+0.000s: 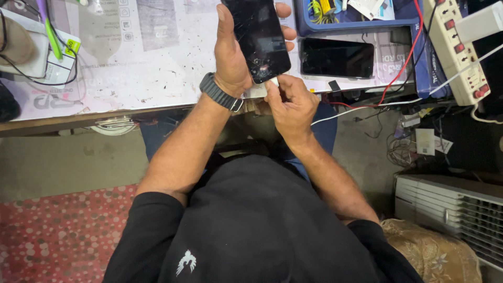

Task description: The person inspects two smartphones, plugs one into a charger to test the screen, and then uses a pen to eject the SIM tray from the other phone. They remove the SIM card and place it on the table.

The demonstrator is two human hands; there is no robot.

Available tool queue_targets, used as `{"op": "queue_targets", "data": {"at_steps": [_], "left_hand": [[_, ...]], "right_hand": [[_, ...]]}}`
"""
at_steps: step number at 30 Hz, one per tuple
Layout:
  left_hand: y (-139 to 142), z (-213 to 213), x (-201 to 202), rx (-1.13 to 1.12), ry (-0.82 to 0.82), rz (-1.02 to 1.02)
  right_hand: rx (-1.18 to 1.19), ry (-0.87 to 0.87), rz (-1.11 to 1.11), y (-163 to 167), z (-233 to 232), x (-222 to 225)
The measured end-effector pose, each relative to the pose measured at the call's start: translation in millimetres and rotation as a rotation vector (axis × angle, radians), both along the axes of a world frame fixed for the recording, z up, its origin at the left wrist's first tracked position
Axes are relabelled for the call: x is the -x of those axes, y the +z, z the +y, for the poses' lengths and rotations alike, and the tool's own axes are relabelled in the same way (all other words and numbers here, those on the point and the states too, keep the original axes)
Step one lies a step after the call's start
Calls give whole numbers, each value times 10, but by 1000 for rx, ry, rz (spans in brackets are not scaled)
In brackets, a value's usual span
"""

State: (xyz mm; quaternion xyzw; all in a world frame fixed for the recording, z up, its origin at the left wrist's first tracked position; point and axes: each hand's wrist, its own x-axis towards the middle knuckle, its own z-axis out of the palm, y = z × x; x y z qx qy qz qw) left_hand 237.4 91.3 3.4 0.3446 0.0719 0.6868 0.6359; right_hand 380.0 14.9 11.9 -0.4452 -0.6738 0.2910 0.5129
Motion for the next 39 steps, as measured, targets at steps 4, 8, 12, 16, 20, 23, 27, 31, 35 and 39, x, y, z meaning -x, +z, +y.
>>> {"op": "queue_targets", "data": {"at_steps": [4,8,12,16,20,23,27,31,35,39], "left_hand": [[3,8,2,4,-4,-4],[2,-1,3,-1,1,-15],[3,-1,0,-5,18,-5],[-7,5,-9,-20,31,10],[-25,-1,-2,-9,35,6],[-39,-13,5,7,35,7],[-50,-17,13,12,39,19],[-51,-21,12,26,55,25],[-42,-27,24,36,61,28],[-27,-40,30,35,76,46]], "right_hand": [[-21,1,-17,8,18,4],[-22,5,-15,-6,19,9],[-53,-10,-28,-13,11,14],[-81,-9,-30,-14,11,22],[-111,-12,-44,-27,9,29],[-142,-25,-64,-45,18,30],[-254,-43,-135,-63,38,17],[-264,-34,-143,-68,59,7],[-273,-35,-148,-68,65,16],[-278,-49,-153,-68,76,27]]}}
